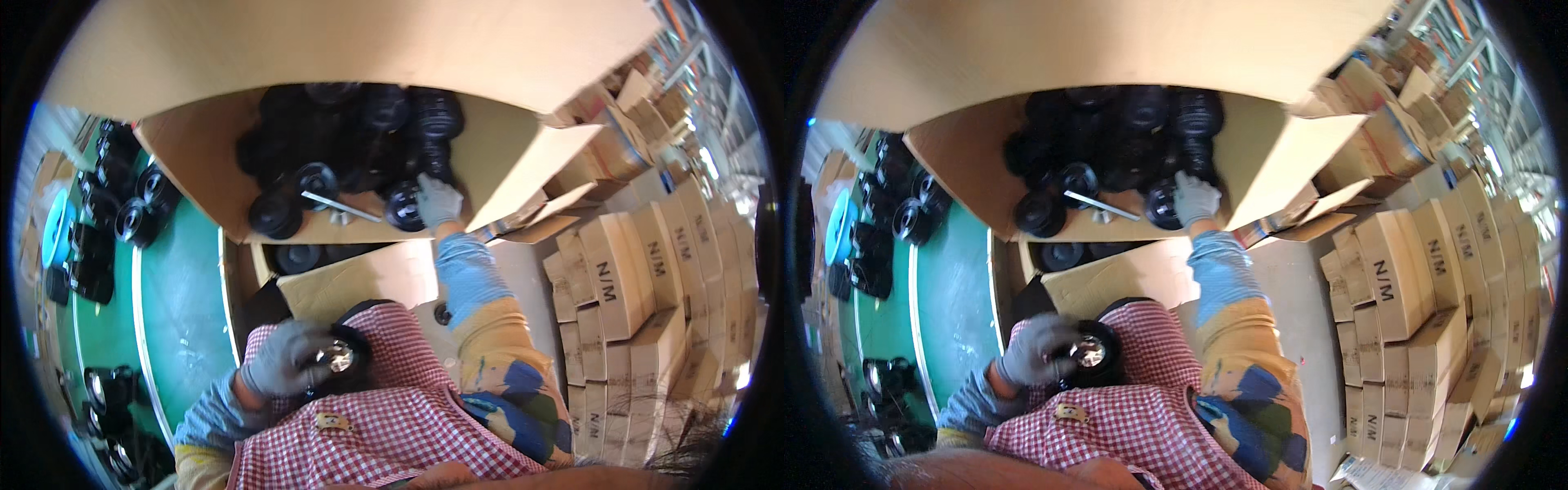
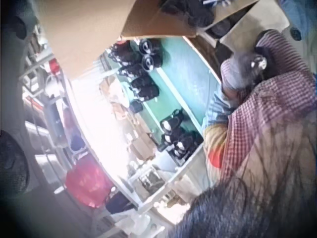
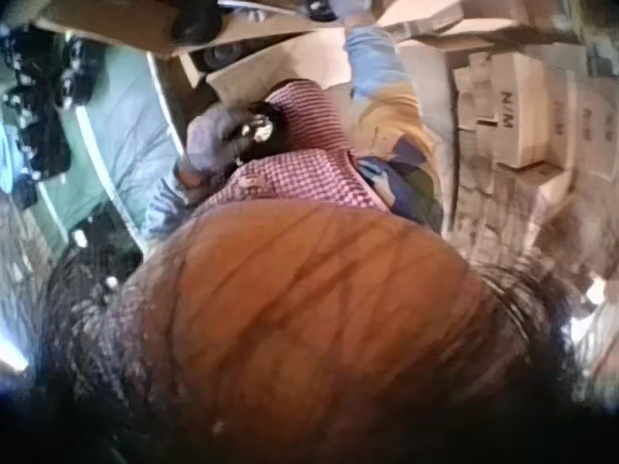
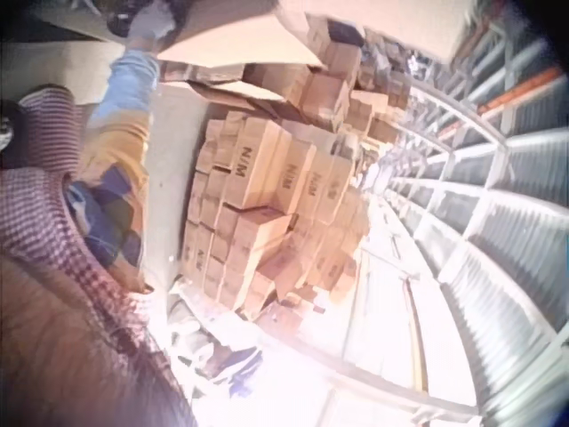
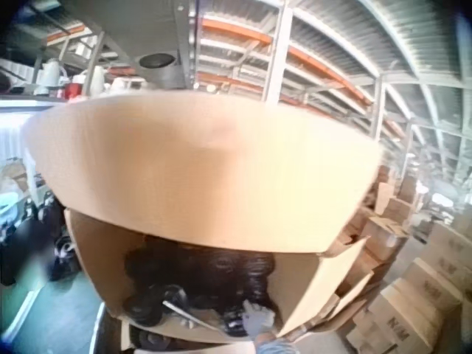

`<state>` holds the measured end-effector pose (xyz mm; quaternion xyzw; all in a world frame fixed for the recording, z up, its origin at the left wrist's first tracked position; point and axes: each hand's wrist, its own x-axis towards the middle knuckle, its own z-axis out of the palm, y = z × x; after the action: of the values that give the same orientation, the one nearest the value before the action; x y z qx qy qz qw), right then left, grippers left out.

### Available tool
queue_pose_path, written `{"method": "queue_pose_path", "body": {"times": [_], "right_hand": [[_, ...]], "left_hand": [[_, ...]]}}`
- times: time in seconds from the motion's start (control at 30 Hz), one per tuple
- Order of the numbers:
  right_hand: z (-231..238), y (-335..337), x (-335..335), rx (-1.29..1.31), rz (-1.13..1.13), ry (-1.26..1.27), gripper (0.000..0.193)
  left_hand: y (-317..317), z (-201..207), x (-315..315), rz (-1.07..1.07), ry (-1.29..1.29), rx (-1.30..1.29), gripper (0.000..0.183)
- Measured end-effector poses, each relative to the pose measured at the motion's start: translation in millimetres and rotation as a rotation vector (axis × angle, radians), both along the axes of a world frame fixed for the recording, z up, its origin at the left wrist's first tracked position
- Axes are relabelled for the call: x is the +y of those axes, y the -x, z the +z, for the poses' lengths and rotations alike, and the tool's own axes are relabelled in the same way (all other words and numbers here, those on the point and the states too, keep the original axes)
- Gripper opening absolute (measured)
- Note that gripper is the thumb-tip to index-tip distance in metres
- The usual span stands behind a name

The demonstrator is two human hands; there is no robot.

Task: The person repeatedly picks up black kettle bodies and lids from a cardboard box, places a metal insert into the kettle body, and secures the lid. The assembled kettles are placed on a green workbench.

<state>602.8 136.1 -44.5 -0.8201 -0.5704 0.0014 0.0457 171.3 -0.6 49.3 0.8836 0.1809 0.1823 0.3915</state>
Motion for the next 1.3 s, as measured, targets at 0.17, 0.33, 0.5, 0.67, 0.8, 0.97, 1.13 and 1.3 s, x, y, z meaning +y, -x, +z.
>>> {"method": "queue_pose_path", "body": {"times": [0.17,0.33,0.5,0.67,0.8,0.97,1.13,1.3], "right_hand": [[27,3,-24,0.212,0.226,-0.596,0.045],[62,149,-49,0.725,0.550,-0.431,0.044],[55,235,-51,0.547,0.645,-0.201,0.047],[51,235,-51,0.869,0.523,-0.305,0.033],[48,176,-88,1.655,0.230,-0.269,0.032],[61,184,-168,1.487,0.219,-0.263,0.035],[32,201,-210,1.405,0.502,-0.317,0.038],[30,199,-218,1.550,0.712,-0.256,0.044]], "left_hand": [[38,-43,56,0.413,0.315,-0.266,0.048],[20,-54,52,0.470,0.767,-0.546,0.104],[61,-47,30,0.571,1.020,-0.728,0.062],[129,-83,17,0.898,0.995,-0.784,0.041],[259,-180,30,1.147,0.428,-0.402,0.043],[252,-149,38,1.580,0.091,-0.088,0.042],[77,-78,13,0.538,-0.025,-0.290,0.046],[7,-70,-22,0.191,0.680,-0.556,0.049]]}}
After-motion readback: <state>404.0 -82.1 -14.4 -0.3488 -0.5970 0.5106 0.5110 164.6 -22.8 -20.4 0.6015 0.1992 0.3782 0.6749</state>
